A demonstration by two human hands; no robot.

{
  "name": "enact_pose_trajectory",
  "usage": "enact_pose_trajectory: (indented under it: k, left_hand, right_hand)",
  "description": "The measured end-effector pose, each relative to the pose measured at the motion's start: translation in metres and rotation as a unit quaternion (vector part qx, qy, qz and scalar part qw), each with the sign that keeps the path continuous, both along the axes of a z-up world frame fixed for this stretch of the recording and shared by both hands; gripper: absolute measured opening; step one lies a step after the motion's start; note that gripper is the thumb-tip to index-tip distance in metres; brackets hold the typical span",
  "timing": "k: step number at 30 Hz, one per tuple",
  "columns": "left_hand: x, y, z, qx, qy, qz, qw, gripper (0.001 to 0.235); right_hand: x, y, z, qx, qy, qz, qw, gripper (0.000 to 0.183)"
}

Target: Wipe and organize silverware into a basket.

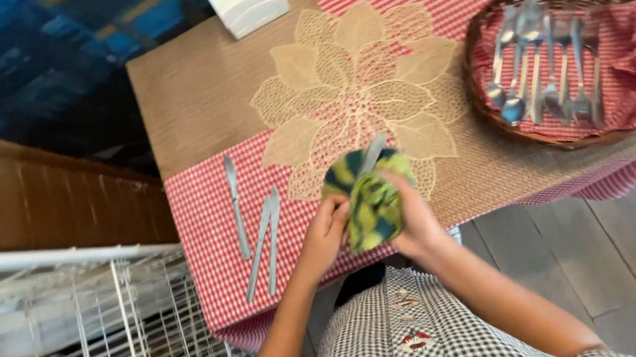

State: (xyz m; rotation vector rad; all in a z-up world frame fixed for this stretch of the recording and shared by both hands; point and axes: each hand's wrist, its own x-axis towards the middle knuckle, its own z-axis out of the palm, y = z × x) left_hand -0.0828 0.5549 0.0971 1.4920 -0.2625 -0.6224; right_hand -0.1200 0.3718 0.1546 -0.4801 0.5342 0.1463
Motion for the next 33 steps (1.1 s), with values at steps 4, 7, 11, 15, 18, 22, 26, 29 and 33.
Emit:
enact_pose_trajectory:
  k: [4,7,11,15,18,22,26,29,33]
  left_hand:
    - [-0.021,-0.017,-0.002,-0.044,0.019,-0.058,0.997,0.021]
    - [-0.024,-0.057,0.008,-0.143,0.227,-0.021,0.963,0.026]
    - [0.003,-0.122,0.085,-0.346,0.307,0.122,0.878,0.028]
    - [0.027,-0.144,0.088,-0.44,0.261,0.027,0.859,0.025]
    - [0.039,-0.168,0.067,-0.493,0.186,-0.098,0.844,0.023]
    - [0.06,-0.252,0.038,-0.17,0.041,-0.139,0.975,0.02]
    - [0.084,-0.357,-0.009,0.021,-0.063,-0.186,0.98,0.023]
    - [0.113,-0.415,-0.04,0.116,-0.23,-0.145,0.955,0.022]
    - [0.152,-0.456,-0.041,0.235,-0.424,-0.147,0.862,0.024]
  right_hand:
    - [-0.004,-0.088,0.016,0.063,-0.084,-0.119,0.987,0.05]
    - [-0.025,-0.102,0.019,-0.262,-0.198,-0.205,0.922,0.037]
    - [-0.032,-0.072,0.07,-0.676,-0.341,-0.021,0.653,0.066]
    - [-0.049,-0.103,0.091,-0.72,-0.461,0.104,0.509,0.069]
    - [-0.068,-0.153,0.087,-0.633,-0.422,0.27,0.59,0.064]
    - [-0.087,-0.211,0.065,-0.581,-0.219,0.328,0.712,0.059]
    - [-0.108,-0.257,0.04,-0.62,-0.178,0.206,0.736,0.06]
    - [-0.119,-0.281,0.036,-0.639,-0.145,0.167,0.737,0.061]
    - [-0.136,-0.307,0.025,-0.641,-0.093,0.145,0.748,0.064]
